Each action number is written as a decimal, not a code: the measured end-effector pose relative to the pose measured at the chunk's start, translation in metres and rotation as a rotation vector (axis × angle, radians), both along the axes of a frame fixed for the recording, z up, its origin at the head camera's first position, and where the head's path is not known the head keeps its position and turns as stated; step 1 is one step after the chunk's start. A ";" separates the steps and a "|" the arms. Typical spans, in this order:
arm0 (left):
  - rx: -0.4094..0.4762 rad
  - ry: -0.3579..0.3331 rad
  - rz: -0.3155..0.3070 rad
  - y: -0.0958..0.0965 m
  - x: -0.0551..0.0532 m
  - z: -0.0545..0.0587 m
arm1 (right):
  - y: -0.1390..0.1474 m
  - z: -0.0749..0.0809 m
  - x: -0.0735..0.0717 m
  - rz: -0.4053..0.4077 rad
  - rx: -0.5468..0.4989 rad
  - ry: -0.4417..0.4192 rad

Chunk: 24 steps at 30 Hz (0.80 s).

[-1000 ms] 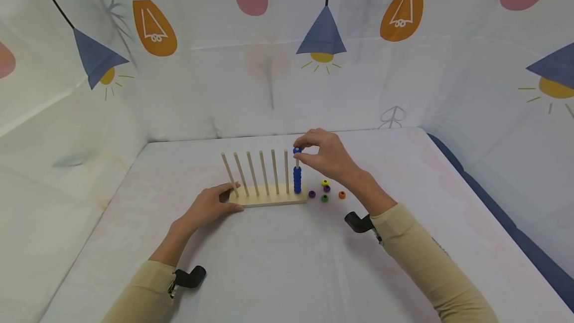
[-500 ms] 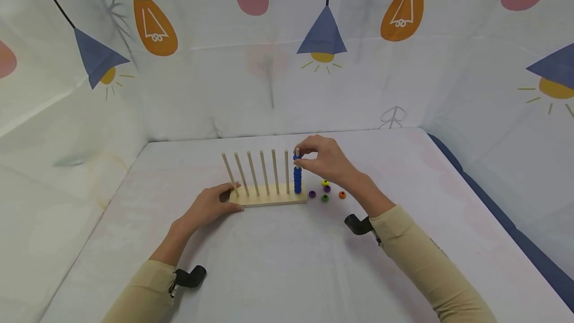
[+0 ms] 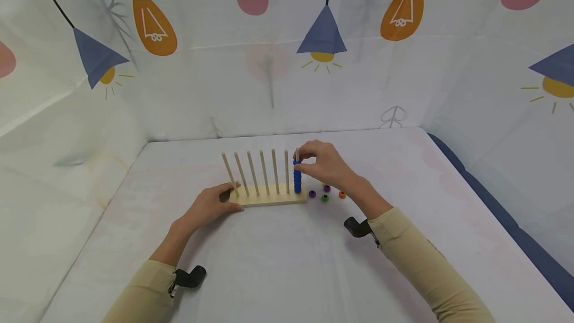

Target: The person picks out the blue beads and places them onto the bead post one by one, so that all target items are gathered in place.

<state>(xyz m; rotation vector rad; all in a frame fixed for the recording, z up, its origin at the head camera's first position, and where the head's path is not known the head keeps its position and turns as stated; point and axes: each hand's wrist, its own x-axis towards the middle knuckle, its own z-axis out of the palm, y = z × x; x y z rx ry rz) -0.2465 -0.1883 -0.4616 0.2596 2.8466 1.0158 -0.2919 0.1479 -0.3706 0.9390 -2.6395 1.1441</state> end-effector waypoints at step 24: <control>-0.009 0.005 -0.022 -0.002 -0.002 0.000 | 0.003 -0.015 0.002 -0.010 -0.023 0.022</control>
